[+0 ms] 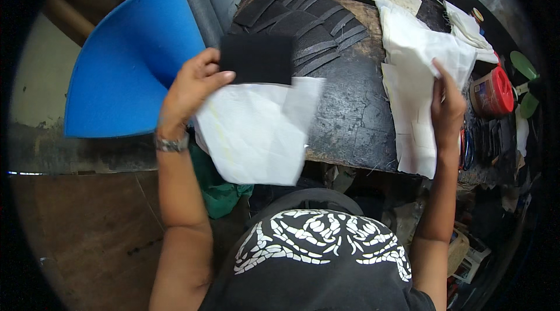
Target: The person cuts a black foam sheet into small rectangles using scissors, then places each black rectangle on top of a white fabric square on a workbench. The person repeats this process, creating multiple paired units of black foam and white fabric.
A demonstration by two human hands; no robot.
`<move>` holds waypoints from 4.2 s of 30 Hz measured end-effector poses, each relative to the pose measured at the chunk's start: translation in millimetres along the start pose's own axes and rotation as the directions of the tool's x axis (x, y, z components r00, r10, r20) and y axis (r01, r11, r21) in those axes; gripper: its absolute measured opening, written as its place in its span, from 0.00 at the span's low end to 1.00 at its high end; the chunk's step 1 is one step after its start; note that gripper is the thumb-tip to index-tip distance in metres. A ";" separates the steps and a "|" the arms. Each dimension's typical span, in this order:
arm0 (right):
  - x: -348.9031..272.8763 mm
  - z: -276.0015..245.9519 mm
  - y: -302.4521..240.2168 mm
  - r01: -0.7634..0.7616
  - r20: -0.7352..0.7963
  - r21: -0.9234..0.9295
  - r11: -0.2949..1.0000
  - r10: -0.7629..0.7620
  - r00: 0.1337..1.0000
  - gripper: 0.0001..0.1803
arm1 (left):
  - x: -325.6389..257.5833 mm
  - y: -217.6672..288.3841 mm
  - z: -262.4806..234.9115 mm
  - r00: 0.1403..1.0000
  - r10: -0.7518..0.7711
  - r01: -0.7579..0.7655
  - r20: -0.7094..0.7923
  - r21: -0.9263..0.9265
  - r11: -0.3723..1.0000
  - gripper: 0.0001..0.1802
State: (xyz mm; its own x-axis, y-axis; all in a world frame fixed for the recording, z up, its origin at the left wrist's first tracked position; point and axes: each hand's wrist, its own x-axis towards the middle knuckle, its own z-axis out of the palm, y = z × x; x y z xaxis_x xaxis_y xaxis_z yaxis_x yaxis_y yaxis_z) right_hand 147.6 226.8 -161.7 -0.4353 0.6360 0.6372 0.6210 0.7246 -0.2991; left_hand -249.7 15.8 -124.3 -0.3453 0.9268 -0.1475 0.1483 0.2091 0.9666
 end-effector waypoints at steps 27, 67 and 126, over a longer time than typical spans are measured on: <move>136.4 -30.4 129.7 -0.069 -0.236 0.001 0.998 0.067 0.969 0.17 | 126.6 -4.8 303.6 0.699 0.413 -0.708 0.583 0.642 0.293 0.28; 3.8 45.4 -71.6 -0.601 0.445 0.719 0.349 0.434 0.783 0.08 | -9.9 -39.7 186.4 0.964 0.260 -0.262 0.061 0.026 0.965 0.20; -18.2 80.7 -60.4 -0.777 0.634 0.539 0.324 0.451 0.628 0.11 | -15.7 -66.5 193.7 0.865 0.407 -0.476 0.292 0.734 0.485 0.33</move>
State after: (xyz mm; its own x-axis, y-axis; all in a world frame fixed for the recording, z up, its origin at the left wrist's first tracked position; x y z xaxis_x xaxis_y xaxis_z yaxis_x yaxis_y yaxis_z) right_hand 65.3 192.9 -212.6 -0.4068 0.8946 -0.1851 0.1884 -0.1161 -0.9752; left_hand -74.7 47.8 -226.9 0.0320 0.9783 0.2049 0.9162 -0.1107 0.3852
